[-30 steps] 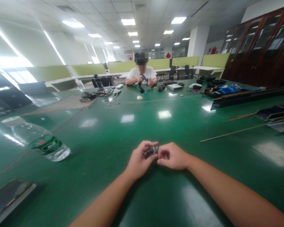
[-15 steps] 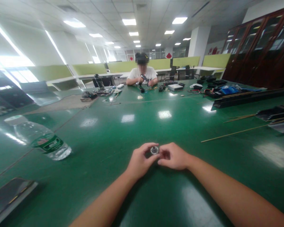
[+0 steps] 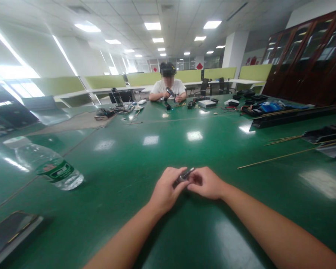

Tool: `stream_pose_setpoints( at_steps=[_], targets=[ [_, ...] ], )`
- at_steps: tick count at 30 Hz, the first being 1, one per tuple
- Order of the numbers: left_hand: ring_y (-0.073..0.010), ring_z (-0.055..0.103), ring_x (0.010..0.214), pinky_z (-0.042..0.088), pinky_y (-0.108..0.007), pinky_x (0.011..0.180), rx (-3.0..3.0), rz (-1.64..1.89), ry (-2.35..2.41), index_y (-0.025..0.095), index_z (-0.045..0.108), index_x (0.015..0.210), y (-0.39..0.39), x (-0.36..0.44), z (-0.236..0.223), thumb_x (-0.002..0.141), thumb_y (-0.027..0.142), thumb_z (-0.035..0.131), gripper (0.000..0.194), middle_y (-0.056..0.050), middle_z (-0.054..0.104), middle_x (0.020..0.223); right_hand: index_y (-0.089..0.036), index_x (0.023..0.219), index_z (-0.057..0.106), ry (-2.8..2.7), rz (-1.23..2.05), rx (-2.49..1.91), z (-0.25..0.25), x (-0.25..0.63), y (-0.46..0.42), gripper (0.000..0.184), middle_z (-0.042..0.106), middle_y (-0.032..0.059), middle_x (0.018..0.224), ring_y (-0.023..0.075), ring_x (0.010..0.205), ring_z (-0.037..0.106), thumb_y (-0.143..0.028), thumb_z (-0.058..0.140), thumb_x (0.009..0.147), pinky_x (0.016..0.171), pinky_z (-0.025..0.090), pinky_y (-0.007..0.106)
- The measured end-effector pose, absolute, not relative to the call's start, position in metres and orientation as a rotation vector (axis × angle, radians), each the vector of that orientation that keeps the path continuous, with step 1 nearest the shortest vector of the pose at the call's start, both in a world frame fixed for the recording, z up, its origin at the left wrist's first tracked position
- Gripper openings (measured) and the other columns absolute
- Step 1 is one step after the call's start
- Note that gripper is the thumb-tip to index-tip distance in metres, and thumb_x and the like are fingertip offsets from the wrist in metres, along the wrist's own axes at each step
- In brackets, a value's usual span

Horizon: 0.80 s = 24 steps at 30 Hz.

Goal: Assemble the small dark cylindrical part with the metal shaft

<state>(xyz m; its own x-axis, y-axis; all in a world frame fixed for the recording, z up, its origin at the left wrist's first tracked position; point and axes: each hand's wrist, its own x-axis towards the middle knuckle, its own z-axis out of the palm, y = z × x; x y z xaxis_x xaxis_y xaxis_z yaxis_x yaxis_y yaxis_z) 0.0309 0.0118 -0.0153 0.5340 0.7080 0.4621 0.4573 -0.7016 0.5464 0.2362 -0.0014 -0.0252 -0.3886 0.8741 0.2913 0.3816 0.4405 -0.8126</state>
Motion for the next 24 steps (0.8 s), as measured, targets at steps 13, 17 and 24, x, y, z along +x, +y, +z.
stream_pose_setpoints(
  at_steps=[13, 17, 24],
  targets=[
    [-0.0178, 0.063, 0.089, 0.051, -0.031, 0.082, 2.251, 1.031, 1.201, 0.021, 0.064, 0.102, 0.0141, 0.0303, -0.0148, 0.078, 0.016, 0.073, 0.026, -0.002, 0.067, 0.099, -0.02, 0.102, 0.064, -1.919, 0.578, -1.143, -0.0261, 0.2382, 0.0024, 0.034, 0.068, 0.0024, 0.094, 0.0179, 0.084, 0.063, -0.008, 0.066, 0.071, 0.077, 0.049, 0.029],
    [-0.0178, 0.062, 0.087, 0.049, -0.031, 0.079, 2.276, 1.019, 1.141, 0.021, 0.064, 0.098, 0.0136, 0.0305, -0.0151, 0.078, 0.015, 0.073, 0.023, -0.002, 0.066, 0.095, -0.02, 0.101, 0.064, -1.931, 0.563, -1.119, -0.0246, 0.2368, 0.0013, 0.033, 0.067, 0.0018, 0.09, 0.017, 0.081, 0.063, -0.008, 0.066, 0.07, 0.074, 0.049, 0.028],
    [-0.0188, 0.062, 0.086, 0.048, -0.031, 0.078, 2.317, 1.021, 1.038, 0.02, 0.065, 0.096, 0.0115, 0.0307, -0.0132, 0.079, 0.019, 0.07, 0.018, -0.004, 0.067, 0.093, -0.019, 0.094, 0.066, -1.987, 0.553, -1.072, -0.0239, 0.2356, -0.0004, 0.024, 0.066, 0.0023, 0.087, 0.0166, 0.077, 0.061, -0.01, 0.066, 0.072, 0.071, 0.047, 0.027]
  ],
)
